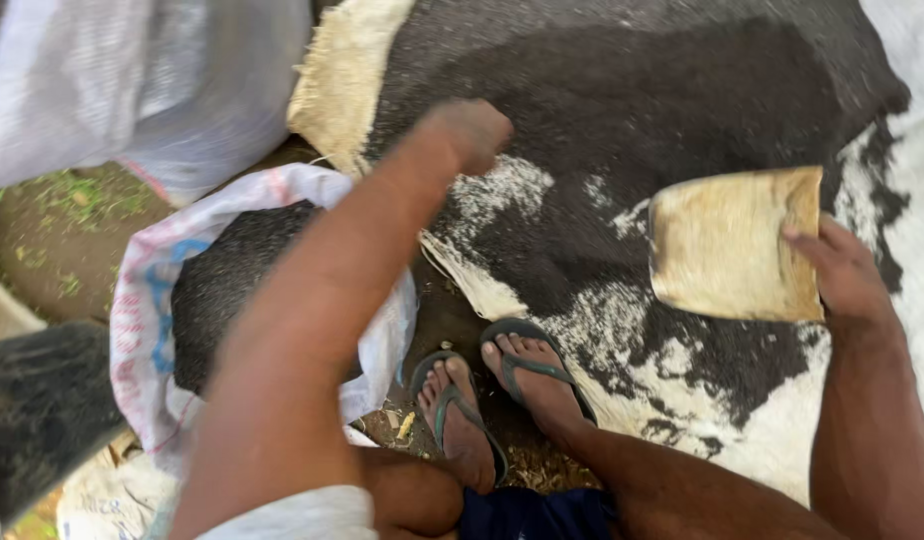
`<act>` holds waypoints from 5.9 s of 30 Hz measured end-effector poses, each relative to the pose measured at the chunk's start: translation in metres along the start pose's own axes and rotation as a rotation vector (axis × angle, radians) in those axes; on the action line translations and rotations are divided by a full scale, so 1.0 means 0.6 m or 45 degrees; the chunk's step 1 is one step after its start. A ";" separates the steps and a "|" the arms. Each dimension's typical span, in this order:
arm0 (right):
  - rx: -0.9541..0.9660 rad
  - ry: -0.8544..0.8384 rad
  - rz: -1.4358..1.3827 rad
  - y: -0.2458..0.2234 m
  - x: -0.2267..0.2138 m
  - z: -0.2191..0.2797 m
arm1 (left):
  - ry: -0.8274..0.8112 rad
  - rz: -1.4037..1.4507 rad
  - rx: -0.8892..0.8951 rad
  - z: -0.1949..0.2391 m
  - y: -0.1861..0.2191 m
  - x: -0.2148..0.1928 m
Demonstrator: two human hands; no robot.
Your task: The person scoops dark seeds from a large burlap sack onto a white sack using a wooden scoop and transfers them into a smaller white sack. The person repeatedly fills the scoop, pours the seeds into the smaller sack, and adjusts the sacks as needed.
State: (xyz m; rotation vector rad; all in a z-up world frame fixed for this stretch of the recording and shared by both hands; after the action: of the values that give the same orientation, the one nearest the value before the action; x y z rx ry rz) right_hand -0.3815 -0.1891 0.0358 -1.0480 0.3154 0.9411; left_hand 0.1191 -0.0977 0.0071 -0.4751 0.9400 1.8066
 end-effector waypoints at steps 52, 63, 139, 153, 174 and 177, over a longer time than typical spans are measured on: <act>-0.837 -0.543 1.362 0.184 0.357 0.349 | -0.264 -0.564 0.505 0.041 0.221 0.210; -0.560 0.501 0.939 0.195 0.166 0.244 | 0.121 0.091 0.701 0.009 0.141 0.124; 1.164 1.672 0.195 0.581 -0.003 0.321 | -0.780 -0.373 1.057 0.046 0.377 0.290; 1.421 1.347 -0.470 0.533 -0.022 0.397 | -0.786 -0.402 1.109 0.050 0.366 0.320; 0.658 0.799 0.416 0.229 -0.263 0.213 | -0.577 -0.417 1.355 0.081 0.362 0.355; 0.702 0.749 0.616 0.210 -0.294 0.181 | -0.535 -0.057 1.266 0.081 0.373 0.329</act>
State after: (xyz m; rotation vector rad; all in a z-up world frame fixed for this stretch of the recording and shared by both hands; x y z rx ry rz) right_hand -0.6054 -0.1660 0.1258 -0.7178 1.2872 0.8722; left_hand -0.1610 0.0142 -0.0116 0.4834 1.3418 1.1182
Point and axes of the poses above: each hand's wrist, its own z-axis away from the middle knuckle, its own x-axis out of the palm, y = z × x, the point moved 3 cm from there along -z, towards the middle knuckle, and after that the axes turned 10 degrees about z, right-handed, at the moved point
